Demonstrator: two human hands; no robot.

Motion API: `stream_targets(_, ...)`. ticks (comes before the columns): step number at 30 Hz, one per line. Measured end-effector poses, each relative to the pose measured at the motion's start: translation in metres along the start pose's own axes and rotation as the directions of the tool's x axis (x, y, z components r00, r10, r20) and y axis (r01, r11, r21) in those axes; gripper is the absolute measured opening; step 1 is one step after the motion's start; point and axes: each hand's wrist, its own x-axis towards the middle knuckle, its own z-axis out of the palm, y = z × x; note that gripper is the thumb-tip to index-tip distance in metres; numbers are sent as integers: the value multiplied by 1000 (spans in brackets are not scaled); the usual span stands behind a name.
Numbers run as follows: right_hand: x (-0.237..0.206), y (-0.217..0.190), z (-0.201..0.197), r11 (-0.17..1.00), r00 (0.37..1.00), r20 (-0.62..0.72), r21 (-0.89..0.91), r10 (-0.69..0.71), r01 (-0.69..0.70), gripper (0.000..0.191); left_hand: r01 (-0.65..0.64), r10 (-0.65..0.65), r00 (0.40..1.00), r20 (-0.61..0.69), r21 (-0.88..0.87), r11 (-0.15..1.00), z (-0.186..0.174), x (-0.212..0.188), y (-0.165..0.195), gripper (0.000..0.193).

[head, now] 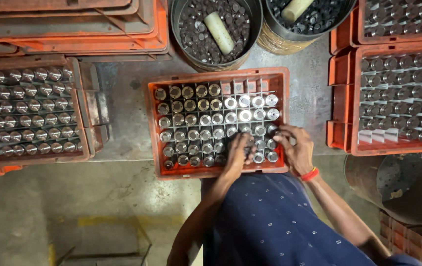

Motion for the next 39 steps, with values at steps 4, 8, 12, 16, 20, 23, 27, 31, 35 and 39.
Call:
stream_targets(4,17,17,-1,878,921,90,-280,-378,388,17,-50,42,997,-66,-124,991,-9,2,-2,22)
stream_targets(8,36,17,12,986,1000,15,-166,3,-1,20,-109,110,994,1,-116,987,-11,1,-6,26)
stream_targets(12,36,9,6,994,996,46,-86,-71,75,18,-139,153,984,97,-136,981,-9,-2,1,40)
stream_targets(16,9,-7,9,818,903,404,464,145,-339,24,-64,57,977,206,31,997,1,-6,7,42)
stream_targets(20,14,-12,15,876,891,296,241,344,-418,19,-27,37,992,122,-88,996,1,-3,1,33)
stream_targets(23,37,-5,3,997,998,-27,-53,-58,56,20,-60,102,990,102,-349,935,-13,7,-9,29)
stream_targets(27,69,3,3,878,921,82,-280,-381,388,11,-30,34,999,4,-378,925,-27,13,-25,17)
stream_targets(31,86,3,13,960,984,15,-218,-177,176,12,-102,116,993,17,-362,927,-26,10,-20,23)
stream_targets(35,76,3,7,993,992,-50,-27,-113,112,16,-140,153,988,26,-265,954,-14,-3,4,46)
stream_targets(39,34,4,16,947,940,324,251,112,-199,19,-215,216,970,108,-19,976,7,-13,15,50)
